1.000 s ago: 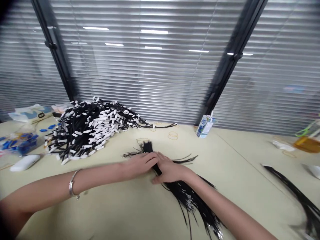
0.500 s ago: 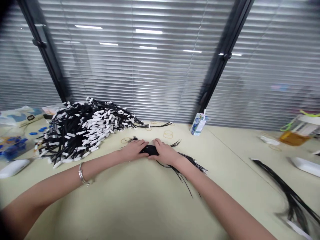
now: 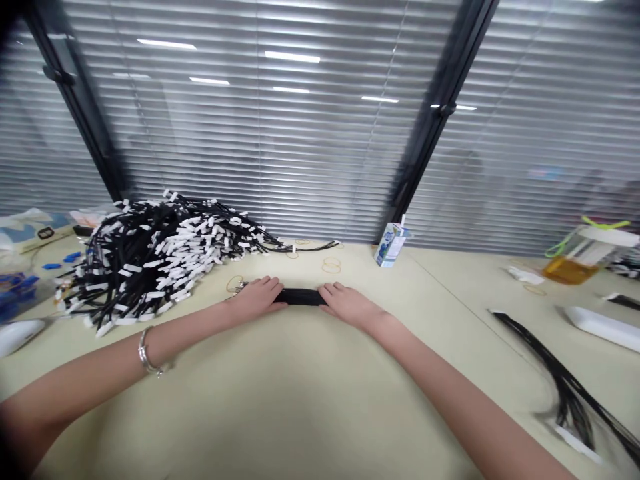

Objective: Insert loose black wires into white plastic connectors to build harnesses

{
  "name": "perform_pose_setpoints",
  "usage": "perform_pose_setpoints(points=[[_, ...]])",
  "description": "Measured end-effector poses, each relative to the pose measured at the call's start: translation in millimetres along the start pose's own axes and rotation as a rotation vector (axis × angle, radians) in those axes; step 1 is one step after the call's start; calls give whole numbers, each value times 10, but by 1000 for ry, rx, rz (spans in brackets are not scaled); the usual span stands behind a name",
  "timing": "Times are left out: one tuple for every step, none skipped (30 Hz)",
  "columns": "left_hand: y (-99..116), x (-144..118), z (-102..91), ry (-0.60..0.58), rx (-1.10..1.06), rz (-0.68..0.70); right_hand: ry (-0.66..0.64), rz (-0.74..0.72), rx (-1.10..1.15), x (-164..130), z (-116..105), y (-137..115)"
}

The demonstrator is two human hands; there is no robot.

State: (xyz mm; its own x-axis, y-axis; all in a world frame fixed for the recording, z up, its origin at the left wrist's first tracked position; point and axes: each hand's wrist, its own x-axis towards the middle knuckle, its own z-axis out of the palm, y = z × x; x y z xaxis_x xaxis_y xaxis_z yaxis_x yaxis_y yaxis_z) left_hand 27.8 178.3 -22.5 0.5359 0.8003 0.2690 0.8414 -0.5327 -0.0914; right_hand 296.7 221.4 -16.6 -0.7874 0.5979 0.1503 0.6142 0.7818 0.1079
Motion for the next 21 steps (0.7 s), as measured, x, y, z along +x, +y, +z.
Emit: perform_pose_setpoints(points=[[-7, -7, -9, -5, -5, -4, 9, -14, -3, 8, 18, 1], [-14, -14, -19, -10, -11, -7, 19, -26, -3, 9, 36, 2], [-21, -19, -29, -15, -18, -10, 30, -34, -4, 6, 54, 1], [-29, -22, -38, -21, -26, -13, 40, -37, -4, 0, 72, -4], [-37, -22, -46, -28, -35, -18, 51, -36, -5, -6, 90, -12], [-46, -21, -52, -35, -44, -23, 61, -31, -7, -8, 107, -23], [-55, -17, -56, -43, -53, -27, 70, -24, -12, -6, 123, -34], [-65, -13, -59, -52, -63, -30, 77, -18, -17, 2, 137, -46], [-75, -9, -62, -59, -73, -30, 82, -14, -23, 14, 146, -55], [-84, -6, -66, -64, -82, -27, 85, -12, -28, 29, 152, -62], [-92, -5, -74, -68, -91, -22, 86, -14, -32, 44, 153, -67], [-98, -5, -88, -70, -99, -13, 88, -17, -35, 56, 150, -70], [-103, -5, -110, -68, -106, -3, 91, -20, -38, 63, 145, -74], [-110, -4, -144, -63, -112, 10, 97, -21, -41, 64, 139, -80], [-122, 2, -193, -51, -117, 22, 107, -18, -44, 59, 135, -91], [-142, 13, -257, -32, -121, 32, 121, -11, -48, 48, 135, -107], [-177, 32, -339, -6, -124, 39, 139, 3, -52, 34, 139, -128], [-232, 59, -436, 28, -125, 35, 160, 22, -57, 18, 147, -156], [-310, 94, -548, 64, -124, 26, 185, 47, -63, 2, 158, -189], [-413, 136, -669, 102, -121, 7, 213, 74, -69, -11, 170, -225], [-540, 181, -792, 139, -116, -27, 241, 102, -75, -22, 182, -265]])
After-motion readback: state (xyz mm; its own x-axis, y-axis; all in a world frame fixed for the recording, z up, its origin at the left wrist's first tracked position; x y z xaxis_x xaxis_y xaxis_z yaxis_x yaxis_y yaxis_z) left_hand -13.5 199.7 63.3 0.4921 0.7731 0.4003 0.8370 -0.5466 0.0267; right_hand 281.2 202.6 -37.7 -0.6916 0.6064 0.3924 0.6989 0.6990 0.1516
